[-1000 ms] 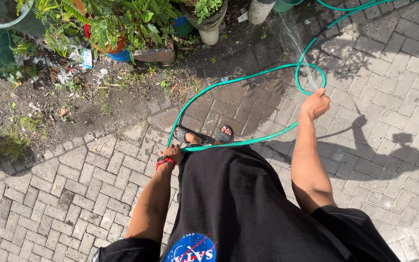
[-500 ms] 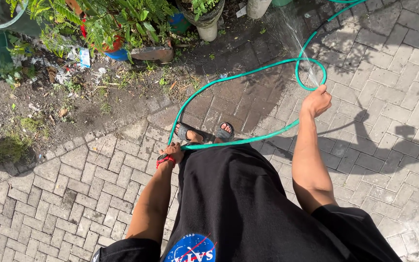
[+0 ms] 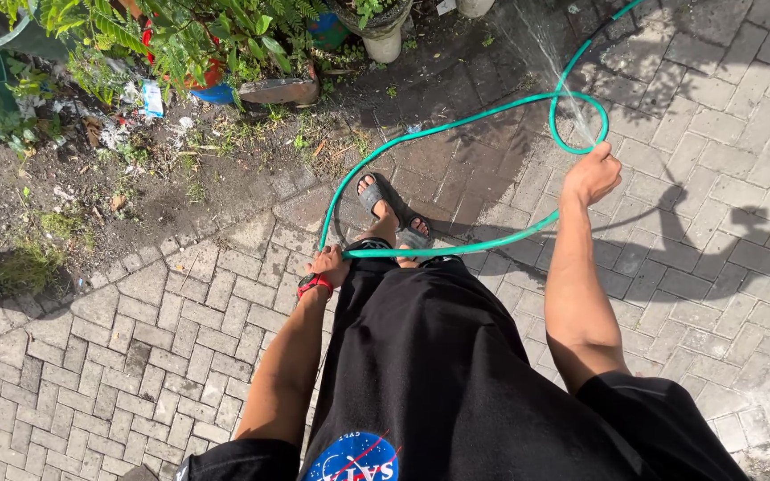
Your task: Watering various potted plants in an outdoor garden area using a hose.
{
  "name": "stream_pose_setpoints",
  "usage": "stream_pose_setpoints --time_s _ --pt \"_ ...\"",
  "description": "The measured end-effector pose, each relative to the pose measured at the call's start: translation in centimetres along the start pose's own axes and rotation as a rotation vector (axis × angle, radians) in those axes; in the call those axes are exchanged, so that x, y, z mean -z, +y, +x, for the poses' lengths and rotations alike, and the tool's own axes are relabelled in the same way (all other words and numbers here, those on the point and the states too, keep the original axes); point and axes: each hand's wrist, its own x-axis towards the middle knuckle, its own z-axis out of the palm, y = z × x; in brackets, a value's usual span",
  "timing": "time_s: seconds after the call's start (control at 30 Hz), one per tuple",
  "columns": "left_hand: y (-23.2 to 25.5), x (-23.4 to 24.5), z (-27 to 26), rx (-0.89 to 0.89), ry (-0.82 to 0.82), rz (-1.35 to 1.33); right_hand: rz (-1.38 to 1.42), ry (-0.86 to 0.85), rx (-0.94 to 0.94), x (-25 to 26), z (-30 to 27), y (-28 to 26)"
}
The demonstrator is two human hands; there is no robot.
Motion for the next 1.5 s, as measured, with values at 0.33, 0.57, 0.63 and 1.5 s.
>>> stream_pose_setpoints --time_s 0.33,0.57,0.63,1.5 --pt "-0.9 0.5 6.7 0.004 -0.031 -0.020 -0.025 0.054 -0.015 -0.5 0.3 -2.8" --pt "1.5 4.2 10.4 0.018 -0.124 0.045 -0.078 0.060 0.150 -2.9 1.7 -4.4" --pt "1.7 4.6 11.6 0.005 -0.137 0.076 -0.058 0.039 0.051 -3.0 1.9 -5.4" --pt "18.0 -5.1 5.1 0.158 0.104 -0.037 -0.171 -0.383 0.530 -5.5 15.0 -10.3"
